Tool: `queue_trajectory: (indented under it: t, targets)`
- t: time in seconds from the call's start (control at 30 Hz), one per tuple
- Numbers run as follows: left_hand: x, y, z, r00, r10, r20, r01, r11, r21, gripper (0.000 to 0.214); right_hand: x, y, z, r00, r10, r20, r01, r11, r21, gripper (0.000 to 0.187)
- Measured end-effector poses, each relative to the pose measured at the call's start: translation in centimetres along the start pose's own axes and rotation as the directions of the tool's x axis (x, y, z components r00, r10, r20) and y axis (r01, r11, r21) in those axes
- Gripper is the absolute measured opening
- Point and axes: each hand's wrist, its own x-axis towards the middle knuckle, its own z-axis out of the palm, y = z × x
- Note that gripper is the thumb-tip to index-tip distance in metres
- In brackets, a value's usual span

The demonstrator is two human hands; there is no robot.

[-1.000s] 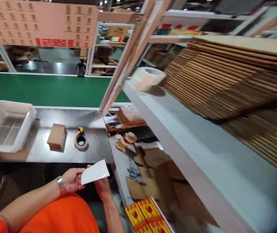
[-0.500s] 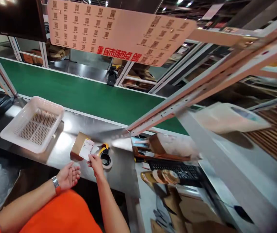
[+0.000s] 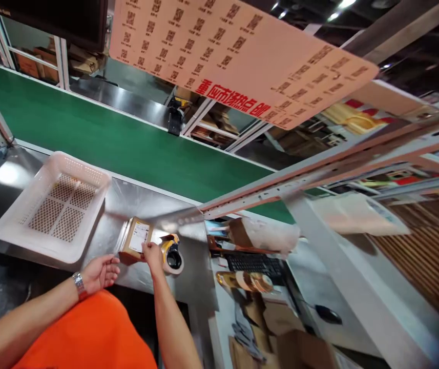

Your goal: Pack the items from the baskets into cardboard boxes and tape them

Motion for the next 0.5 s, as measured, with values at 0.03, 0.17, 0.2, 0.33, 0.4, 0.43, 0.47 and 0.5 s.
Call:
queue_trajectory:
  t: [0.03, 0.17, 0.2, 0.33, 0.4, 0.43, 0.47, 0.5]
  targets:
    - [0.0, 0.3, -0.1, 1.000, 0.002, 0.007, -0.002, 1.000, 0.005, 0.035, 0.1, -0.2, -0.2, 1.000, -0.002, 0.006, 0.002, 0.998, -0.055, 0.029]
    - [0.1, 0.9, -0.3, 0.999, 0.028, 0.028, -0.029, 0.999, 0.014, 0.036, 1.0, -0.7, -1.3, 0.997, -0.014, 0.081, 0.031, 0.976, -0.216, 0.032]
    - [0.1, 0.9, -0.4, 0.999, 0.038, 0.034, -0.038, 0.999, 0.014, 0.036, 1.4, -0.8, -1.6, 0.995, -0.016, 0.101, 0.041, 0.967, -0.250, 0.033]
    - [0.2, 1.0, -0.2, 0.995, 0.087, 0.040, -0.087, 0.996, -0.001, 0.034, 3.0, -0.7, -3.7, 0.990, -0.044, 0.136, 0.091, 0.928, -0.361, 0.038]
    - [0.3, 1.0, 0.2, 0.991, 0.129, 0.019, -0.129, 0.991, -0.021, 0.032, 3.5, -0.8, -4.5, 0.989, -0.099, 0.114, 0.136, 0.908, -0.396, 0.038]
    - [0.4, 1.0, 0.4, 0.988, 0.153, 0.009, -0.152, 0.988, -0.036, 0.031, 3.5, -1.0, -4.6, 0.985, -0.142, 0.097, 0.170, 0.899, -0.403, 0.037]
    - [0.6, 0.9, 0.6, 0.985, 0.174, -0.002, -0.174, 0.983, -0.051, 0.030, 3.5, -1.2, -4.4, 0.978, -0.195, 0.079, 0.211, 0.891, -0.402, 0.037]
    - [0.8, 0.8, 0.8, 0.982, 0.191, -0.014, -0.191, 0.979, -0.066, 0.029, 3.3, -1.4, -3.9, 0.965, -0.253, 0.065, 0.258, 0.882, -0.395, 0.038]
